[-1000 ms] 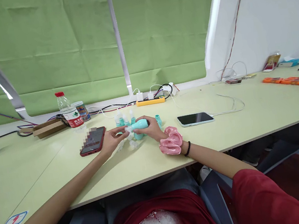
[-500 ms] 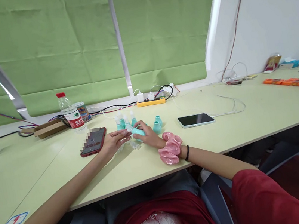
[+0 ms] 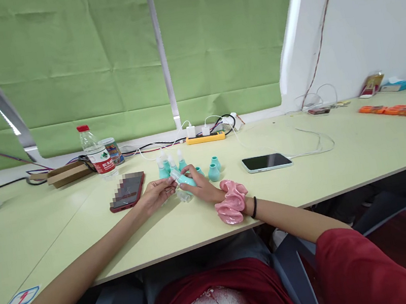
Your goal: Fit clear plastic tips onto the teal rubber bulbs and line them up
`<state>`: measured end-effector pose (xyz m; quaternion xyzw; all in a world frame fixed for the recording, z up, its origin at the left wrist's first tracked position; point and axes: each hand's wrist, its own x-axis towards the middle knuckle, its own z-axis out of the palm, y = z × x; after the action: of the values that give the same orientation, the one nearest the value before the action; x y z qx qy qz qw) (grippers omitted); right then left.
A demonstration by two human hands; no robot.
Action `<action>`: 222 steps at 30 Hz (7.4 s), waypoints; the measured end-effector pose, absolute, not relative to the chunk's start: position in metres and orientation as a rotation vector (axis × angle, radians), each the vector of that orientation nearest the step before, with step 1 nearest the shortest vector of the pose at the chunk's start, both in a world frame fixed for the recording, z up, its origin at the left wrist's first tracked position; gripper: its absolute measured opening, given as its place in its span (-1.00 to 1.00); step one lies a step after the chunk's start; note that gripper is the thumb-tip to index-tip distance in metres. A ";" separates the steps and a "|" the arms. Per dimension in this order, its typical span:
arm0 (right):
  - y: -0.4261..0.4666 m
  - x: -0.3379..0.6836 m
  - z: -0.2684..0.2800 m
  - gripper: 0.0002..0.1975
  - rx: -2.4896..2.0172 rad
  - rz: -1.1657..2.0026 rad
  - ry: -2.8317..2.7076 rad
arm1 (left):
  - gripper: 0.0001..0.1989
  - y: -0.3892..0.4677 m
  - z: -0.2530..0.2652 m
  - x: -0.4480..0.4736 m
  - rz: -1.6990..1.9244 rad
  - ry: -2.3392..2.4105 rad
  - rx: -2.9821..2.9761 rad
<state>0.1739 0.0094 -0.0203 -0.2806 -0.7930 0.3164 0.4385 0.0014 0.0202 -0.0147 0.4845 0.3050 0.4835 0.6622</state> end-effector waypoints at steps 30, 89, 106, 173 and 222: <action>0.002 0.170 -0.020 -0.75 -0.737 0.565 -2.029 | -0.87 0.010 -0.007 0.004 1.176 0.762 1.182; 0.001 0.166 -0.023 -0.77 -0.827 0.432 -1.964 | -0.77 0.002 -0.004 0.012 1.466 1.021 1.598; 0.002 0.165 -0.022 -0.78 -0.851 0.322 -1.912 | -0.72 -0.001 -0.002 0.014 1.425 0.920 1.423; 0.003 0.165 -0.023 -0.73 -0.960 0.121 -2.011 | -0.75 -0.001 0.001 0.012 1.485 0.812 1.218; 0.000 0.168 -0.019 -0.70 -0.810 -0.157 -2.191 | -0.73 0.015 0.001 -0.005 1.418 1.145 2.008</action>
<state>0.1678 0.0001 -0.0191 -0.3186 -0.8618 -0.0619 0.3898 -0.0052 0.0146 0.0006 0.7233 0.4125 0.5110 0.2134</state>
